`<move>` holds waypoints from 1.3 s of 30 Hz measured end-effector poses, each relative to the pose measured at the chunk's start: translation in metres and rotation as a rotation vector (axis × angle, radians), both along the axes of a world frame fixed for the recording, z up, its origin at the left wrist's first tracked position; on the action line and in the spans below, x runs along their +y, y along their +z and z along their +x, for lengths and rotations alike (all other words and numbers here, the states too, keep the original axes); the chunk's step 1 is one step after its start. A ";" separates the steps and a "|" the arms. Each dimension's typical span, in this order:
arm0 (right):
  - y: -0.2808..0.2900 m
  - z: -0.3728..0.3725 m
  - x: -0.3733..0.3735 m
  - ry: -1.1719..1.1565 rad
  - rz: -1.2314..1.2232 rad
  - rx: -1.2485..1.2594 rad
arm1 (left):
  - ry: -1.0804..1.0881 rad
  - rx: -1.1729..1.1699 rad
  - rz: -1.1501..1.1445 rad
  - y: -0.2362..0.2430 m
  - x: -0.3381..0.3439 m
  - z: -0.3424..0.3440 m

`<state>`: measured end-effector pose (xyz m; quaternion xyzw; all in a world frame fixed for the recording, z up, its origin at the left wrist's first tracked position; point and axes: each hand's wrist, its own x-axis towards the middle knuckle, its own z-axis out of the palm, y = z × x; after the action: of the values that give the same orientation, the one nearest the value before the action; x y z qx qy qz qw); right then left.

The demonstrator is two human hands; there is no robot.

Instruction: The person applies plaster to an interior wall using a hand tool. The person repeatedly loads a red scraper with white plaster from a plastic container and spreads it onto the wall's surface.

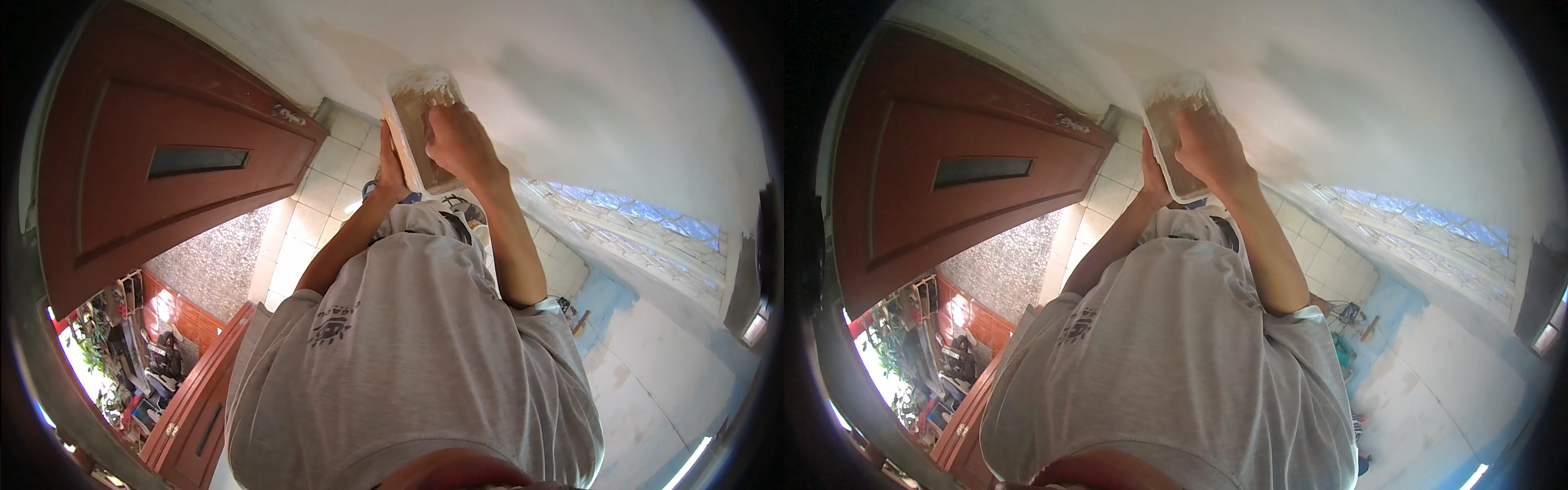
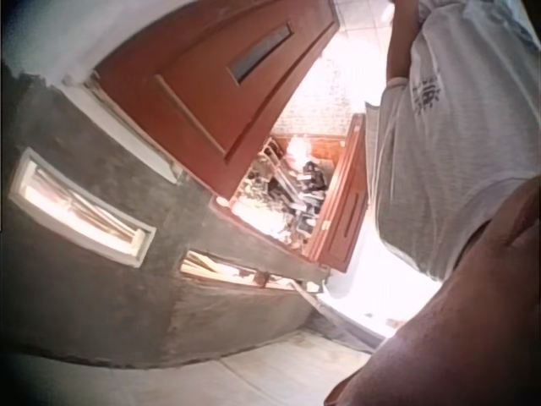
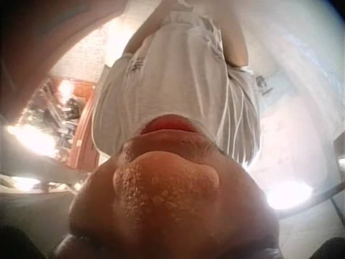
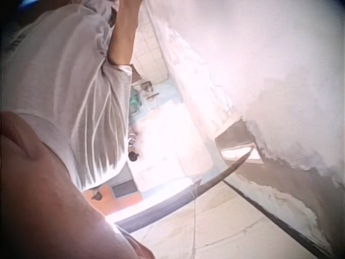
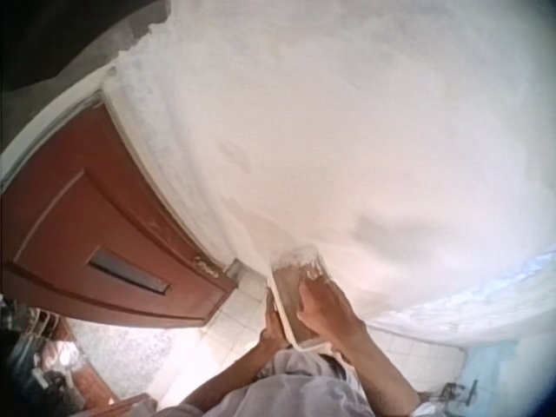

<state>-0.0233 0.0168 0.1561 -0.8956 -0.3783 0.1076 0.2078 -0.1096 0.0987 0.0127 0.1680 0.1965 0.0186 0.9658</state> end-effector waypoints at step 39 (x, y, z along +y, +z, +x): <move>0.041 -0.007 -0.012 -0.172 0.579 -0.192 | 0.187 -0.105 0.188 0.059 0.050 0.001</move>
<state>-0.0301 0.0045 0.1974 -0.8339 -0.3338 -0.1076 0.4261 -0.1084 0.1482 0.0718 0.2374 0.1580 0.1357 0.9488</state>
